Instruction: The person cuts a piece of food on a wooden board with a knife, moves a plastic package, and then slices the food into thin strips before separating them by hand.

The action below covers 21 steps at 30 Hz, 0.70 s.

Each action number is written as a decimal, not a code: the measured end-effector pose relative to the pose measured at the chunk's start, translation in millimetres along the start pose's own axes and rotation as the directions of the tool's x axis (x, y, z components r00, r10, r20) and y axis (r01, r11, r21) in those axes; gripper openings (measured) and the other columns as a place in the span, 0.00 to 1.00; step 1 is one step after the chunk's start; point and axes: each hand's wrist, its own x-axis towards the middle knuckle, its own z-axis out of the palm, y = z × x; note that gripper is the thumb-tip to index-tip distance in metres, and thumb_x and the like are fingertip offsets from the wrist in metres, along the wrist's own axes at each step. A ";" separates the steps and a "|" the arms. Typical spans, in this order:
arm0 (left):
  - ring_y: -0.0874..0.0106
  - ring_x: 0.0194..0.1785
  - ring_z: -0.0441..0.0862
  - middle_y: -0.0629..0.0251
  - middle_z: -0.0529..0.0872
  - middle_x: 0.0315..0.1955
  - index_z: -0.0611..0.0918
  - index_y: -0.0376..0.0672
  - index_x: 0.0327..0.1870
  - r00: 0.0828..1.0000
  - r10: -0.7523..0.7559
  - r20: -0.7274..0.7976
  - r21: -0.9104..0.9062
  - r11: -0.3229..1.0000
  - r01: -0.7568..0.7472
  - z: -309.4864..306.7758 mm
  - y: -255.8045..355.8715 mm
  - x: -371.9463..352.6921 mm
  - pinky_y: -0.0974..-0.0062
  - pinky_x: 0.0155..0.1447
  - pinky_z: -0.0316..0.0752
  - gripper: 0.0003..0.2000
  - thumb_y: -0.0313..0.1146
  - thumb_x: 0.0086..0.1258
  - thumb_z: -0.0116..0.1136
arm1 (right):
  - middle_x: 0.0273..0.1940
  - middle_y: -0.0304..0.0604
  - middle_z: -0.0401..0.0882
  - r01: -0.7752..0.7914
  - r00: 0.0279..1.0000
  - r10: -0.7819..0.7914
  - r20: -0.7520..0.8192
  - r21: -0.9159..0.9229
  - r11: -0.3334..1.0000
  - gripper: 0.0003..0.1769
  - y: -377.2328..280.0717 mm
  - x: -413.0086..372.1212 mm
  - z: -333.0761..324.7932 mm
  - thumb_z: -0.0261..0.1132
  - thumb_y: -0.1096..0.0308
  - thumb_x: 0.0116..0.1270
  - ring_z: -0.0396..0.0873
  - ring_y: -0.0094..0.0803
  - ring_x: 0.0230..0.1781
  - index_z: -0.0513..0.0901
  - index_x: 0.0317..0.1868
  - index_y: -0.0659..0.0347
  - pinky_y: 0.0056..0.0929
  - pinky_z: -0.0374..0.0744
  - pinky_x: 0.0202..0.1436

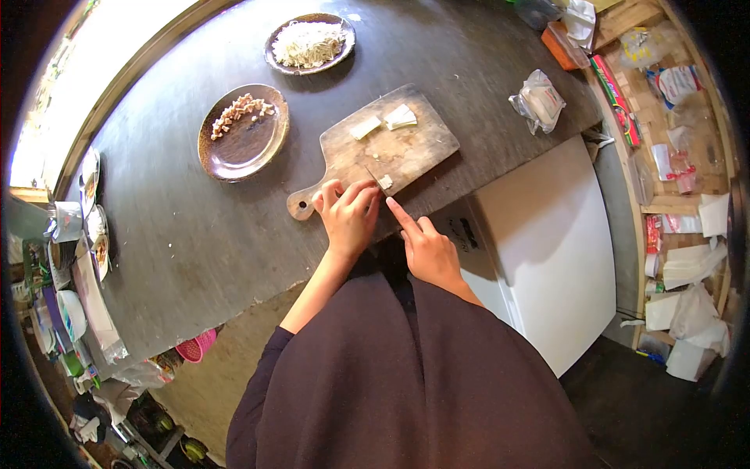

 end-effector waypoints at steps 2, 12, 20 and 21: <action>0.68 0.51 0.74 0.87 0.89 0.45 0.89 0.57 0.37 1.000 0.000 0.005 0.004 1.000 0.000 -0.5 0.2 0.3 0.63 0.59 0.60 0.06 0.36 0.60 0.73 | 0.38 0.53 0.76 -0.009 1.000 0.009 0.001 -0.005 1.000 0.40 -0.8 0.7 -0.1 0.59 0.69 0.76 0.85 0.56 0.28 0.59 0.83 0.26 0.53 0.86 0.35; 0.67 0.52 0.74 0.87 0.89 0.46 0.89 0.57 0.37 1.000 -0.009 -0.003 -0.006 1.000 0.009 -1.4 0.8 -1.1 0.63 0.60 0.60 0.06 0.35 0.61 0.73 | 0.39 0.51 0.76 -0.027 1.000 0.027 0.011 -0.041 0.999 0.42 1.6 9.2 4.5 0.64 0.70 0.73 0.84 0.56 0.31 0.60 0.82 0.25 0.54 0.84 0.37; 0.67 0.53 0.73 0.87 0.89 0.45 0.88 0.57 0.37 1.000 -0.010 -0.025 -0.007 1.000 0.009 -0.2 1.7 -1.3 0.61 0.61 0.59 0.06 0.35 0.60 0.73 | 0.39 0.52 0.76 -0.002 1.000 0.002 0.010 0.005 1.000 0.40 1.7 4.2 3.0 0.61 0.69 0.76 0.84 0.56 0.29 0.60 0.83 0.27 0.53 0.85 0.34; 0.67 0.53 0.73 0.87 0.89 0.45 0.88 0.57 0.37 1.000 -0.010 -0.024 0.002 1.000 0.010 0.0 1.8 -1.4 0.61 0.61 0.59 0.06 0.35 0.60 0.73 | 0.38 0.54 0.76 0.032 0.999 -0.032 -0.006 0.004 0.999 0.38 2.5 3.5 4.1 0.59 0.68 0.78 0.84 0.56 0.27 0.59 0.83 0.29 0.52 0.85 0.32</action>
